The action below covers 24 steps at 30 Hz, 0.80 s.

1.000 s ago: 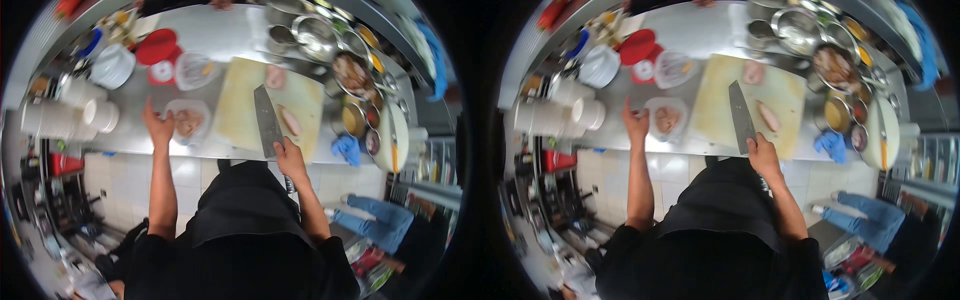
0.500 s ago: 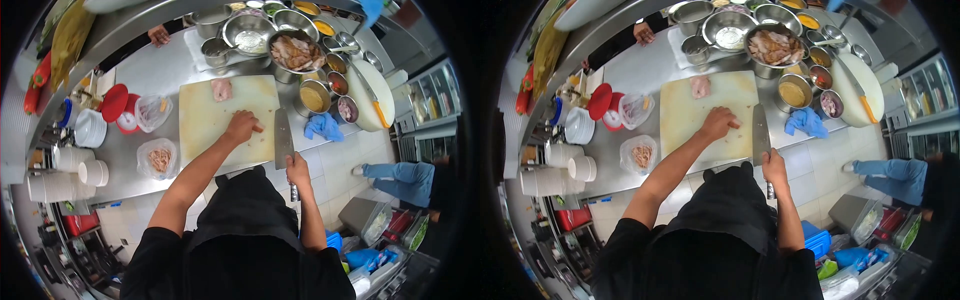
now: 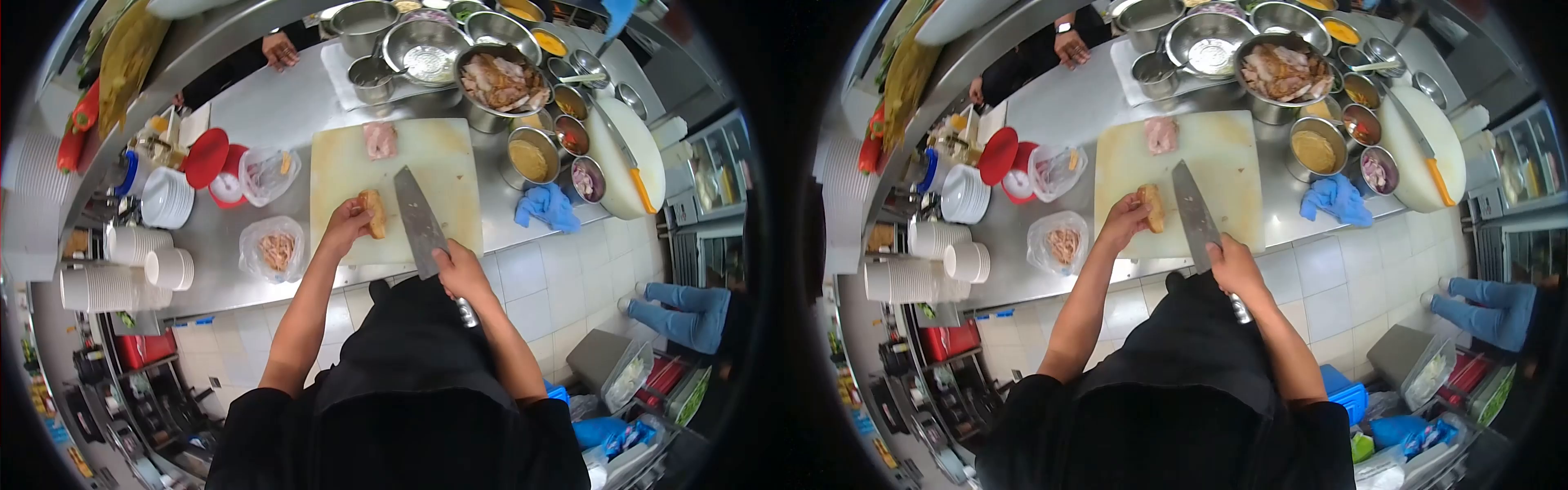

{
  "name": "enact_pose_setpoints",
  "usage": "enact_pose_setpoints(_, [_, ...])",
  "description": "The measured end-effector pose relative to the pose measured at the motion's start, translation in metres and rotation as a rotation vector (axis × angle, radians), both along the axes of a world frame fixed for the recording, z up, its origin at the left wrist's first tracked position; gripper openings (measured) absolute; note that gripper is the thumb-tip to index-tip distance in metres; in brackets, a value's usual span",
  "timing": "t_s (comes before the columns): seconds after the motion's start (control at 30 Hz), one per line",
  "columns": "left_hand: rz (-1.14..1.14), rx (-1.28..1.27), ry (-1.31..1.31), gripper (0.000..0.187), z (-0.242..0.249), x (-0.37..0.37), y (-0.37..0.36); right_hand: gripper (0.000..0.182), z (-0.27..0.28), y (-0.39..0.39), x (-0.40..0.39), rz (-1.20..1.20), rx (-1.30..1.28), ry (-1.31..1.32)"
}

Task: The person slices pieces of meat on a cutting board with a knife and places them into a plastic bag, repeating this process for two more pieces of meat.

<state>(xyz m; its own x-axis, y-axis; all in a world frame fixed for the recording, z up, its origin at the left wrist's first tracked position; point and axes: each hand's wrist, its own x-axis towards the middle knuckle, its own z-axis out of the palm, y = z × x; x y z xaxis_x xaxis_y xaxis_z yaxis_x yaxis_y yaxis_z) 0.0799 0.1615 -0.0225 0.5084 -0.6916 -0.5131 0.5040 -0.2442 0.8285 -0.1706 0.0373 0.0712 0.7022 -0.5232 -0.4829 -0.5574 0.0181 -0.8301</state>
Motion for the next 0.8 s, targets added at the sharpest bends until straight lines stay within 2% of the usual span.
enact_pose_setpoints(0.03, [0.021, -0.001, 0.004, 0.049, -0.002, -0.001, 0.006, 0.024, 0.000, 0.003, 0.010, 0.021, -0.001, 0.004])
enact_pose_setpoints(0.1, [-0.047, 0.222, -0.478, 0.052, -0.003, -0.003, 0.014, 0.025, 0.001, 0.006, 0.030, 0.072, 0.091, -0.028])
enact_pose_setpoints(0.13, [-0.030, 0.225, -0.474, 0.052, -0.003, -0.006, 0.017, 0.025, -0.001, 0.007, 0.037, 0.090, 0.091, -0.026])
enact_pose_setpoints(0.2, [0.039, 0.623, -1.300, 0.049, -0.004, -0.009, 0.021, 0.020, -0.006, 0.009, 0.051, 0.111, 0.116, -0.001])
enact_pose_setpoints(0.23, [0.052, 0.640, -1.291, 0.049, -0.009, -0.006, 0.024, 0.020, -0.007, 0.009, 0.056, 0.130, 0.120, 0.004])
enact_pose_setpoints(0.3, [0.071, 0.321, -0.723, 0.044, -0.015, 0.003, 0.026, 0.019, -0.010, 0.006, 0.064, 0.102, 0.238, 0.036])
enact_pose_setpoints(0.33, [0.094, 0.354, -0.747, 0.036, -0.016, 0.003, 0.025, 0.023, -0.011, 0.005, 0.067, 0.095, 0.243, 0.025])
enact_pose_setpoints(0.47, [0.100, 0.370, -0.736, 0.035, -0.016, 0.002, 0.022, 0.023, -0.006, 0.003, 0.074, 0.071, 0.306, 0.052])
enact_pose_setpoints(0.57, [0.026, 0.309, -0.753, 0.032, -0.013, 0.002, 0.023, 0.023, 0.006, 0.007, 0.075, 0.115, 0.248, 0.088])
enact_pose_setpoints(0.8, [0.081, 0.326, -0.759, 0.030, -0.020, 0.000, 0.019, 0.028, 0.020, 0.023, 0.066, 0.329, 0.048, 0.246])
